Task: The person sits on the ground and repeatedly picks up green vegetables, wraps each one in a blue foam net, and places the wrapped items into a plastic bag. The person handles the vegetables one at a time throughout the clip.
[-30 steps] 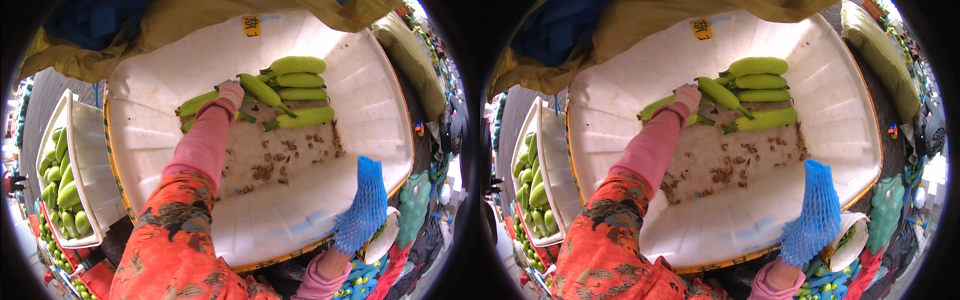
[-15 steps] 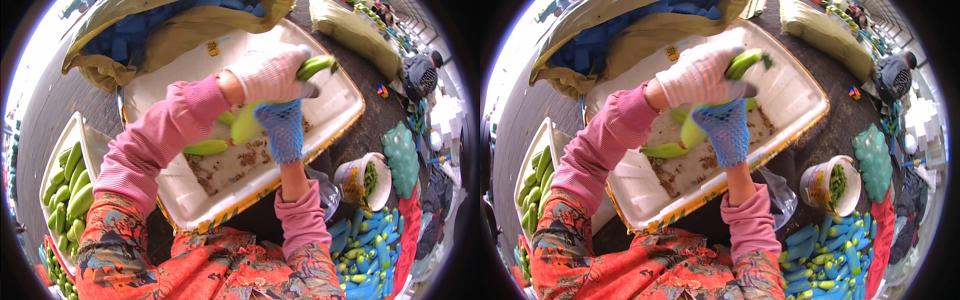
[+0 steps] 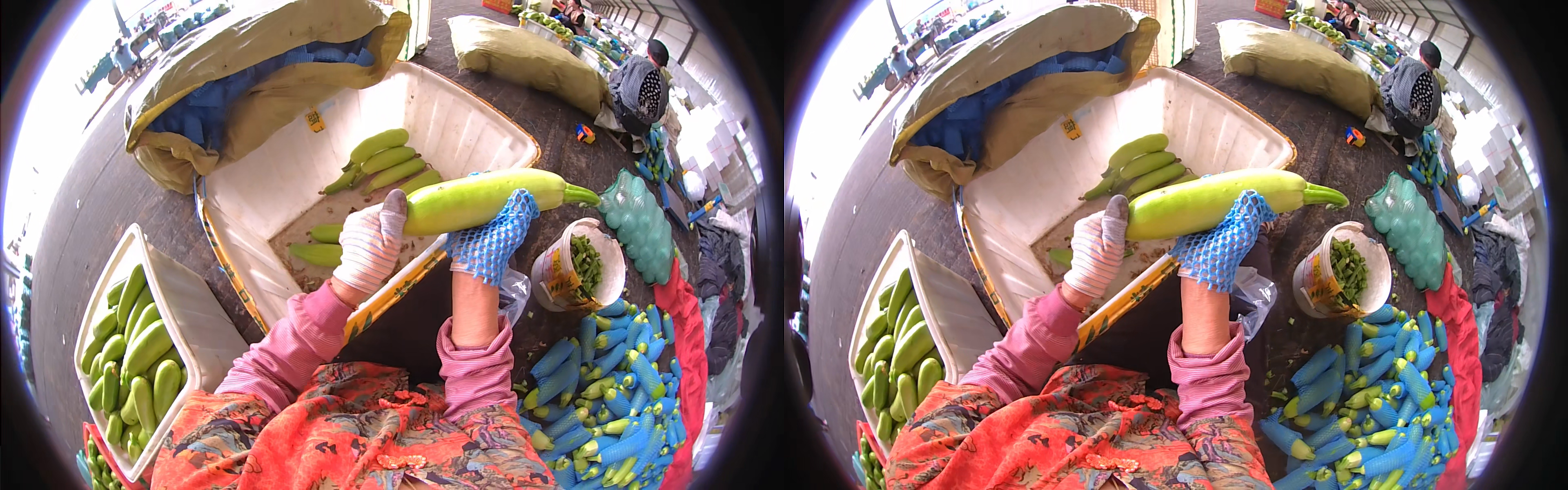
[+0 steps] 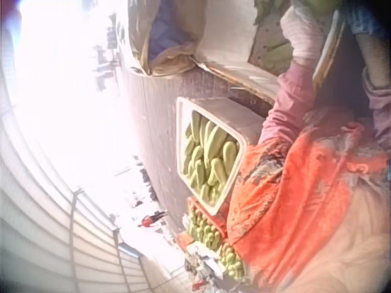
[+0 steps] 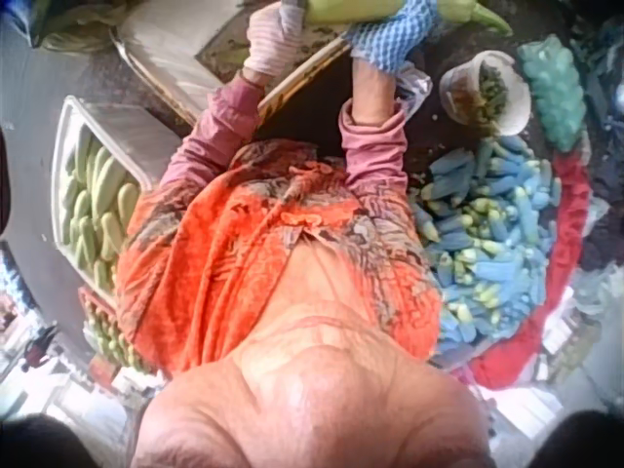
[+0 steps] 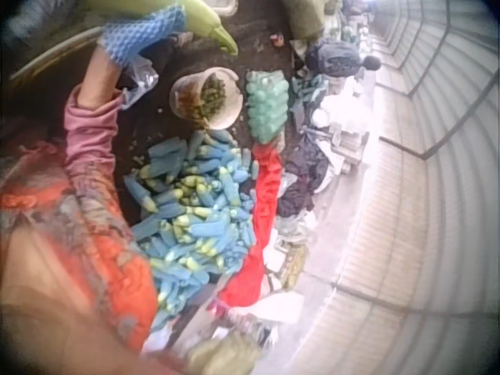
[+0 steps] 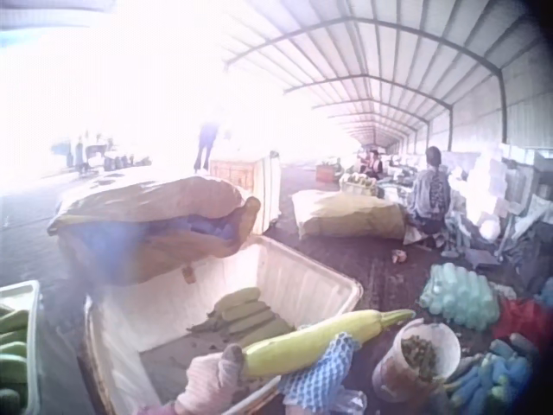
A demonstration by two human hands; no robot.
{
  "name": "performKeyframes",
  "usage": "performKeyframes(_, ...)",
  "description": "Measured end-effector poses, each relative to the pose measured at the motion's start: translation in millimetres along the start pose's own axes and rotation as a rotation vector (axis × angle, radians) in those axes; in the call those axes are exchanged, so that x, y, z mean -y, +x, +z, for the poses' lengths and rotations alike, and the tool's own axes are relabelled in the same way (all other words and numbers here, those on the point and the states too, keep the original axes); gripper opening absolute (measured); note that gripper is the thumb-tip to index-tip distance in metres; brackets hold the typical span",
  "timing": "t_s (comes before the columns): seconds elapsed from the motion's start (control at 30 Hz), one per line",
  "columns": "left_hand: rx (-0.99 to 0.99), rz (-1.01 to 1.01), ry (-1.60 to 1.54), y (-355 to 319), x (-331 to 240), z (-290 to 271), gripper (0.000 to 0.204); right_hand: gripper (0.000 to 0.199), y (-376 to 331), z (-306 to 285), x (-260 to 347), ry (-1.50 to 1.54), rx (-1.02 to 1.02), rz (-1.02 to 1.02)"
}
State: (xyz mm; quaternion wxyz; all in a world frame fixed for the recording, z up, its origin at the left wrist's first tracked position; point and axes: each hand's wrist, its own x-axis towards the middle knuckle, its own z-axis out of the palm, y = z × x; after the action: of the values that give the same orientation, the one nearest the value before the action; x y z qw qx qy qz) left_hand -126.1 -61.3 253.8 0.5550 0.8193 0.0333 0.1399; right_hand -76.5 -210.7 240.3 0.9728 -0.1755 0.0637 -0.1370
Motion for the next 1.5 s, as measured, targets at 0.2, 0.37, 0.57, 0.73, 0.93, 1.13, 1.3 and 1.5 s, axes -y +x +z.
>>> performKeyframes(0.2, -0.093, 0.22, -0.017, -14, 1, -7, 0.047, 0.043, -26, 10, -1, 0.174, -0.044, 0.104)
performKeyframes(0.37, -0.098, 0.462, 0.095, -18, 2, -19, 0.039, 0.043, -31, 9, -8, 0.25, -0.001, 0.096)
performKeyframes(0.57, -0.005, 0.726, 0.203, -10, 2, -30, 0.018, 0.047, -34, 5, -7, 0.316, 0.022, 0.156)
performKeyframes(0.73, 0.026, 0.885, 0.272, -3, -10, -32, 0.017, 0.051, -32, -4, -12, 0.345, -0.057, 0.184)
performKeyframes(0.93, 0.046, 1.028, 0.332, 1, -10, -35, 0.01, 0.051, -31, -8, -18, 0.396, -0.092, 0.237)
performKeyframes(1.13, 0.107, 1.17, 0.301, 15, -11, -41, 0.02, 0.046, -27, -5, -20, 0.432, -0.087, 0.292)
performKeyframes(1.3, 0.586, 0.25, 1.162, 17, 98, -48, 0.027, 0.039, -11, 10, 1, 0.396, -0.013, 0.306)
performKeyframes(1.5, 0.287, 0.005, -0.254, 23, 46, -75, 0.075, 0.036, -11, 25, 29, 0.099, 0.116, 0.123)
